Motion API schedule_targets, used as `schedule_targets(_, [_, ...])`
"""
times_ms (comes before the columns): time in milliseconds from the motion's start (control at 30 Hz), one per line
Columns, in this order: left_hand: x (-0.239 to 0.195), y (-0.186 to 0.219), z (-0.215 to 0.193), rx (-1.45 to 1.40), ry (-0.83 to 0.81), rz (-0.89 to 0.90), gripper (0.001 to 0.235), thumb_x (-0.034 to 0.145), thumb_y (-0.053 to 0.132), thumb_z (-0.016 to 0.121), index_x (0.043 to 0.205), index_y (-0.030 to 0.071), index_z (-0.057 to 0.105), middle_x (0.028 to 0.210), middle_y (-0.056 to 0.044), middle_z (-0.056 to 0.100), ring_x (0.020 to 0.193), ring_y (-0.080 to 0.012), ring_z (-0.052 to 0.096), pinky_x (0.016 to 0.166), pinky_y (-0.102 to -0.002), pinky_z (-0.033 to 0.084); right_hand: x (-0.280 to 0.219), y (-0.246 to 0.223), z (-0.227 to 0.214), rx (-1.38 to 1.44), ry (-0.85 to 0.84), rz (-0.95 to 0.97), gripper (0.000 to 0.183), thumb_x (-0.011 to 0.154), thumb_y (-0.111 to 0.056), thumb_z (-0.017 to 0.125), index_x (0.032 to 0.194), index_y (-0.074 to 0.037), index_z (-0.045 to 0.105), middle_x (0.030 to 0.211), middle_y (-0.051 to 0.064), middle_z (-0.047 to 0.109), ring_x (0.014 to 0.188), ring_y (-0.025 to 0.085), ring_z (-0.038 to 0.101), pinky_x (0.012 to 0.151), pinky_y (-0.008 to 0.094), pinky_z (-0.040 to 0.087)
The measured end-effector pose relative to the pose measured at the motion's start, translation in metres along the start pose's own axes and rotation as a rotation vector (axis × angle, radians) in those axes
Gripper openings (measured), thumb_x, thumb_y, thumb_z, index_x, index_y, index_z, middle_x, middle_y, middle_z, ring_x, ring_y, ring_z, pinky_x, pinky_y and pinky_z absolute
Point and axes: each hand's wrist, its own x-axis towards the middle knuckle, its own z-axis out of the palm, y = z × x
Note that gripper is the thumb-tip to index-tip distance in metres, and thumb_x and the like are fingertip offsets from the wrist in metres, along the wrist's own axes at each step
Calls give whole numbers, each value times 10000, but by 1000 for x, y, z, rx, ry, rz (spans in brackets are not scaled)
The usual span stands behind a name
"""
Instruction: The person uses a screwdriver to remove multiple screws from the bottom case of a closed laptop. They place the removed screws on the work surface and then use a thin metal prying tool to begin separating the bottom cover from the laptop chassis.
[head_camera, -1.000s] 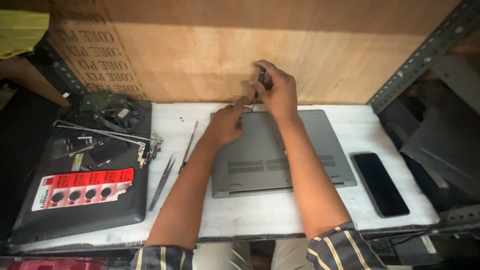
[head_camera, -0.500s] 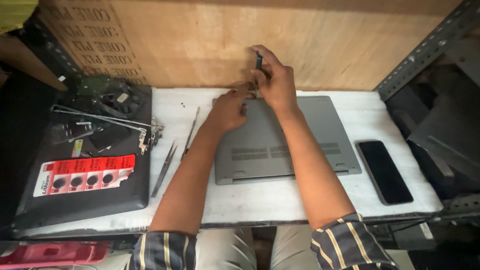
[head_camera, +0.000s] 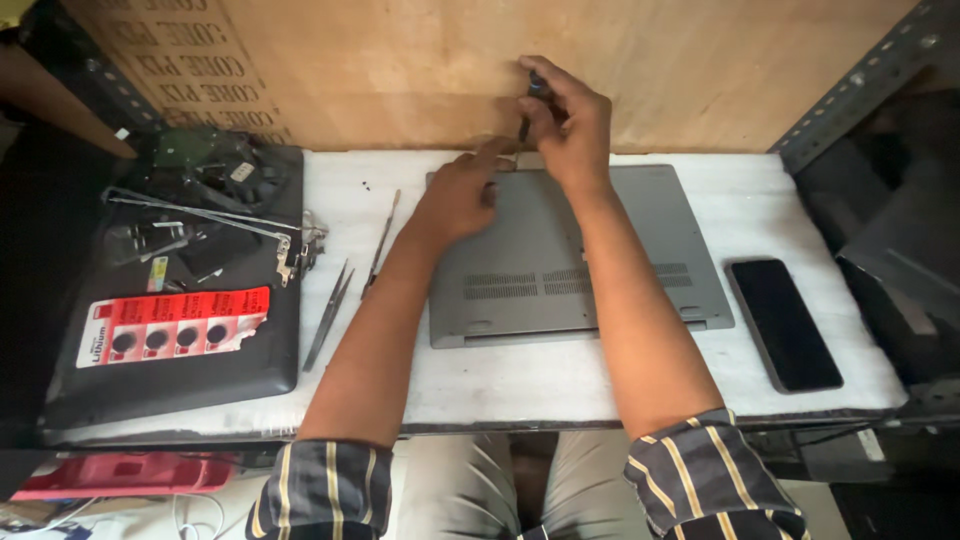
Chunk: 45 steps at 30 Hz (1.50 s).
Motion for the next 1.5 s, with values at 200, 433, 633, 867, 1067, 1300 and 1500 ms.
schedule_targets(200, [3,2,6,-192,183,275,580,832,-100,553,1388,63,546,1324,-193,669,1239,-369,649,995,-432,564,2,12,1,220,-26,51,353,994,55,702,1328,-58,692,1115,25,660,910,93,581,827,243,501])
schedule_targets(433, [30,8,24,-470,178,2,355,1021,28,588,1375,32,566,1063,-114,714,917,-197,677,822,-324,554,7,9,-10,149,16,89,316,966,-38,661,1275,-91,701,1097,-6,699,931,75,635,839,222,518])
schedule_targets(633, [51,12,23,-423,257,26,290,944,-19,596,1217,10,689,997,-102,770,898,-152,722,816,-300,579,5,3,-8,106,-21,16,305,987,-94,743,1291,-98,718,1091,48,607,915,156,597,813,289,533])
schedule_targets(867, [55,10,22,-470,323,-19,224,878,53,746,1089,-7,699,996,-116,773,921,-161,749,814,-303,594,3,1,-10,-24,10,99,457,910,16,647,1324,-149,749,995,29,653,918,120,658,865,266,572])
schedule_targets(1067, [50,-9,22,-422,251,54,200,911,-57,607,1068,-5,720,929,-94,781,865,-160,739,803,-308,591,3,-4,-5,193,-120,259,385,1010,-21,609,1363,-156,680,1118,21,631,905,108,607,828,260,564])
schedule_targets(1300, [50,4,23,-610,315,120,288,876,-33,672,1158,9,627,996,-79,717,907,-135,709,787,-300,604,5,-13,-8,37,-47,152,361,957,-64,685,1307,-141,730,1047,10,672,982,114,664,887,285,574])
schedule_targets(1500, [47,12,18,-335,262,-31,114,939,76,742,1033,21,710,950,-118,797,864,-169,777,786,-322,608,6,-8,-7,186,-109,76,344,961,-42,713,1304,-73,704,1163,24,660,1058,150,617,952,281,495])
